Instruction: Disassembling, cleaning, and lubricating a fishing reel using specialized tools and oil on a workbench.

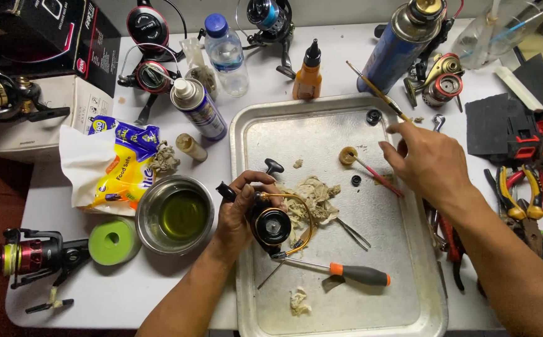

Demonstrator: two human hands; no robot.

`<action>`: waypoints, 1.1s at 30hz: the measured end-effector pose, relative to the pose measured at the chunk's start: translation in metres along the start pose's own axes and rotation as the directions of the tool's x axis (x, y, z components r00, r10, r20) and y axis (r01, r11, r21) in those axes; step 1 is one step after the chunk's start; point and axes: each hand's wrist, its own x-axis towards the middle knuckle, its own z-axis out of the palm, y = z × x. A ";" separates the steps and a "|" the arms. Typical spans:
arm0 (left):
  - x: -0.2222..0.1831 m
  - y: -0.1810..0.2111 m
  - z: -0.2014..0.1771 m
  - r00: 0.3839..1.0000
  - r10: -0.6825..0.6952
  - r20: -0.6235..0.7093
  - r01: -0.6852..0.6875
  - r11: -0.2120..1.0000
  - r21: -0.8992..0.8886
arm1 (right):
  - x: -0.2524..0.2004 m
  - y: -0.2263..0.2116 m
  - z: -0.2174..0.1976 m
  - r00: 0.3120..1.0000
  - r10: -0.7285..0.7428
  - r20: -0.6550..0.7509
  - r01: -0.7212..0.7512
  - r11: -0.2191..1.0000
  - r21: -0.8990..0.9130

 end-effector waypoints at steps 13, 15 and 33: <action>0.000 0.001 -0.003 0.999 0.007 0.050 -0.004 0.997 -0.074 | 0.026 -0.022 -0.010 0.960 0.223 0.167 -0.210 0.973 -0.093; 0.000 0.001 -0.004 0.998 0.009 0.057 -0.006 0.998 -0.055 | 0.031 -0.019 -0.008 0.955 0.228 0.191 -0.206 0.970 -0.131; 0.006 -0.019 -0.022 0.994 0.105 0.031 -0.105 0.994 -0.004 | 0.066 0.002 0.047 0.988 0.114 0.104 -0.092 0.976 -0.197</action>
